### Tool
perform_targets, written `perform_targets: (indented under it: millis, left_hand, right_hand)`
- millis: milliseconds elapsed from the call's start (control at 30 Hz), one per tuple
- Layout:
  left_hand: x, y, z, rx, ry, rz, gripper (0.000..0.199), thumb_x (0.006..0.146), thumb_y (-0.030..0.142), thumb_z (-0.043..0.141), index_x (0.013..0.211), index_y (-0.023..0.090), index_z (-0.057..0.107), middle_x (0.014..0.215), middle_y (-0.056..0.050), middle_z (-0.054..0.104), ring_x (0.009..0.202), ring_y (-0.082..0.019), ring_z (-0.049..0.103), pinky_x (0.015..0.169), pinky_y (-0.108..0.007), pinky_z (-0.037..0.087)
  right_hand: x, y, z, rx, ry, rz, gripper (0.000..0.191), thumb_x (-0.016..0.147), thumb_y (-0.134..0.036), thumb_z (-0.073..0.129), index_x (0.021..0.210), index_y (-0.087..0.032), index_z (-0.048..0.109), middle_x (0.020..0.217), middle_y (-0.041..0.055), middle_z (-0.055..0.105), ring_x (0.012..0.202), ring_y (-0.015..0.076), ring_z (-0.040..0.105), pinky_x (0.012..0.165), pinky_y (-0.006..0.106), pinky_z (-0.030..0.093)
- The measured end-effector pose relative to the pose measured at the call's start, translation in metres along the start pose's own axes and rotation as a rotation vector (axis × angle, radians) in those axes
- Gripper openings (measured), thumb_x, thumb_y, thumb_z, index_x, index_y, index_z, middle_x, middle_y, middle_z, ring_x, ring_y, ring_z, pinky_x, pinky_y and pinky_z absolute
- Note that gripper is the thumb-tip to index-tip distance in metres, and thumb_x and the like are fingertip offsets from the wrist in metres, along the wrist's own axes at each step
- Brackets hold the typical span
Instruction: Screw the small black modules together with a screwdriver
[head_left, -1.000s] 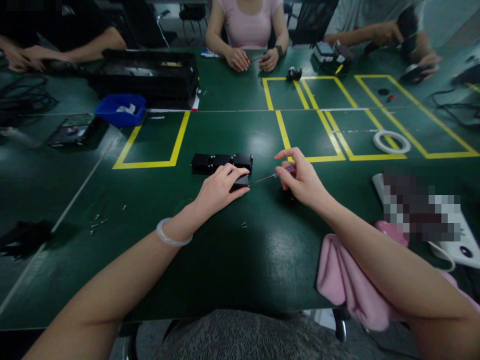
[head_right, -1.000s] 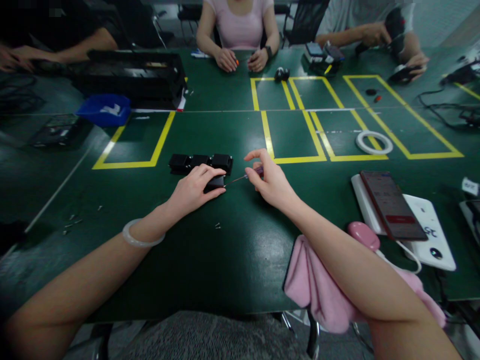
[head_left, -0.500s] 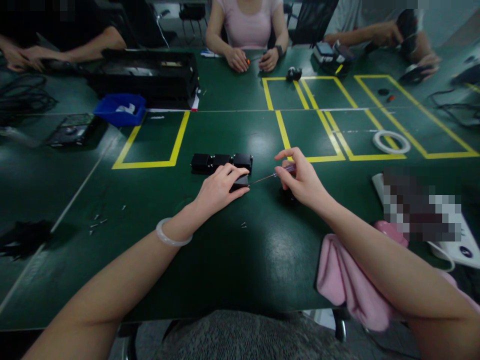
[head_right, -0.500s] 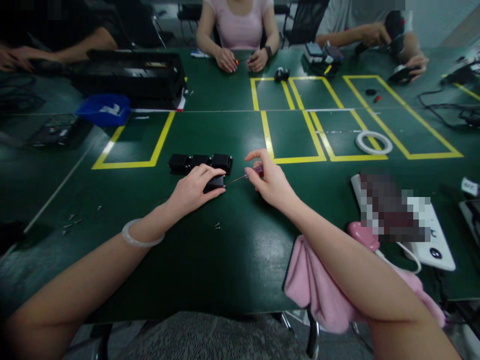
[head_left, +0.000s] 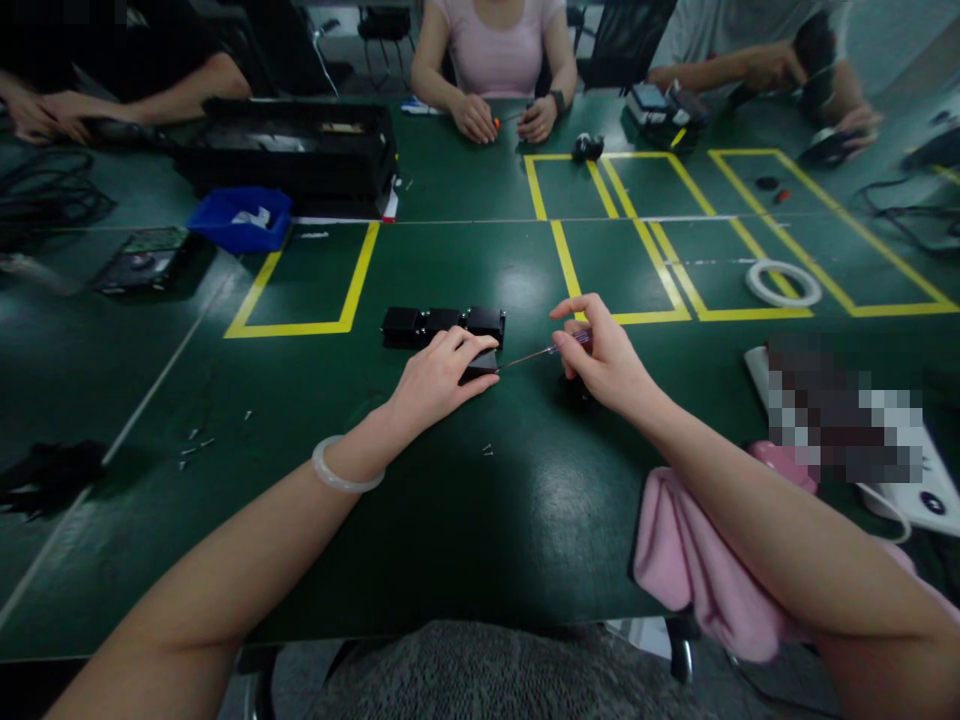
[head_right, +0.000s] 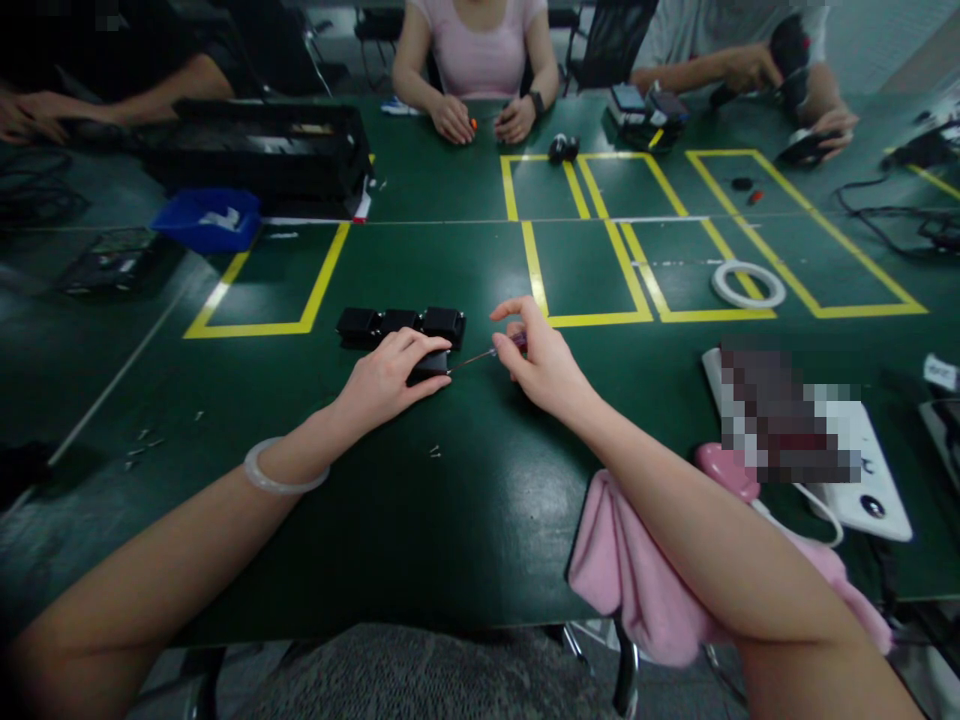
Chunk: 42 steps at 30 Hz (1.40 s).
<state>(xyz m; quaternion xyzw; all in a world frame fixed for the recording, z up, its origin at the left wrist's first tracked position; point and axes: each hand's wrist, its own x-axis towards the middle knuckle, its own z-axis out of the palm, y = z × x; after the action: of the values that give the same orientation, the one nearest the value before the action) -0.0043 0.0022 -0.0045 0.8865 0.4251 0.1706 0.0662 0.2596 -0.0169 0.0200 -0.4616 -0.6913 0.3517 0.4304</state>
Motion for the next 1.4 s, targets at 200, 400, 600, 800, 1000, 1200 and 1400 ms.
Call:
perform_targets:
  millis: [200, 400, 600, 800, 1000, 1200, 1400]
  left_hand:
    - [0.0002, 0.0002, -0.0003, -0.005, -0.001, 0.000, 0.042, 0.101, 0.039, 0.069, 0.139, 0.026, 0.059, 0.128, -0.009, 0.065, 0.120, -0.030, 0.062, 0.096, -0.042, 0.057]
    - [0.0004, 0.0012, -0.0007, 0.003, -0.013, -0.008, 0.042, 0.101, 0.039, 0.068, 0.139, 0.025, 0.059, 0.129, -0.010, 0.065, 0.120, -0.031, 0.062, 0.096, -0.044, 0.057]
    - [0.0002, 0.0005, -0.0005, 0.000, -0.006, -0.001, 0.041, 0.101, 0.040, 0.068, 0.139, 0.026, 0.058, 0.128, -0.009, 0.065, 0.121, -0.030, 0.062, 0.097, -0.043, 0.057]
    - [0.0003, 0.0002, 0.0002, 0.004, -0.012, -0.011, 0.042, 0.101, 0.039, 0.069, 0.139, 0.024, 0.059, 0.128, -0.010, 0.065, 0.120, -0.031, 0.063, 0.095, -0.043, 0.058]
    - [0.0003, 0.0004, -0.0005, -0.007, -0.008, -0.010, 0.042, 0.101, 0.040, 0.069, 0.139, 0.026, 0.059, 0.129, -0.009, 0.065, 0.121, -0.030, 0.062, 0.095, -0.042, 0.057]
    - [-0.0001, 0.0008, -0.0009, -0.003, -0.010, -0.011, 0.042, 0.101, 0.039, 0.069, 0.139, 0.025, 0.059, 0.129, -0.010, 0.065, 0.121, -0.031, 0.062, 0.095, -0.043, 0.057]
    - [0.0005, 0.0004, -0.0001, 0.003, -0.011, -0.008, 0.042, 0.101, 0.039, 0.069, 0.139, 0.025, 0.059, 0.129, -0.010, 0.065, 0.121, -0.031, 0.062, 0.097, -0.043, 0.057]
  right_hand:
    - [0.0003, -0.0008, -0.0011, 0.011, -0.026, 0.048, 0.012, 0.102, -0.033, 0.059, 0.108, -0.024, 0.053, 0.063, -0.0087, 0.051, 0.048, 0.0108, 0.048, 0.052, 0.029, 0.034]
    - [-0.0007, -0.0032, -0.0014, -0.009, -0.017, 0.022, 0.014, 0.100, -0.027, 0.060, 0.112, -0.025, 0.053, 0.066, -0.0090, 0.051, 0.049, 0.0101, 0.047, 0.056, 0.029, 0.037]
    - [-0.0001, -0.0009, -0.0014, -0.008, -0.041, 0.049, 0.014, 0.104, -0.037, 0.059, 0.107, -0.025, 0.053, 0.061, -0.0090, 0.050, 0.046, 0.0106, 0.046, 0.051, 0.029, 0.033]
    - [-0.0002, -0.0017, -0.0004, -0.010, -0.005, 0.003, 0.014, 0.101, -0.030, 0.060, 0.111, -0.026, 0.051, 0.065, -0.0096, 0.049, 0.049, 0.0111, 0.048, 0.057, 0.030, 0.038]
    - [-0.0001, -0.0015, -0.0007, -0.001, -0.010, 0.038, 0.013, 0.102, -0.034, 0.060, 0.108, -0.025, 0.053, 0.063, -0.0091, 0.051, 0.048, 0.0110, 0.047, 0.054, 0.030, 0.034]
    - [-0.0004, -0.0034, -0.0009, 0.001, -0.013, 0.027, 0.011, 0.101, -0.027, 0.059, 0.110, -0.025, 0.052, 0.065, -0.0091, 0.049, 0.048, 0.0105, 0.047, 0.054, 0.030, 0.035]
    - [-0.0003, -0.0008, 0.0002, 0.018, 0.000, 0.019, 0.011, 0.102, -0.031, 0.059, 0.109, -0.024, 0.053, 0.064, -0.0088, 0.051, 0.048, 0.0107, 0.049, 0.053, 0.029, 0.037]
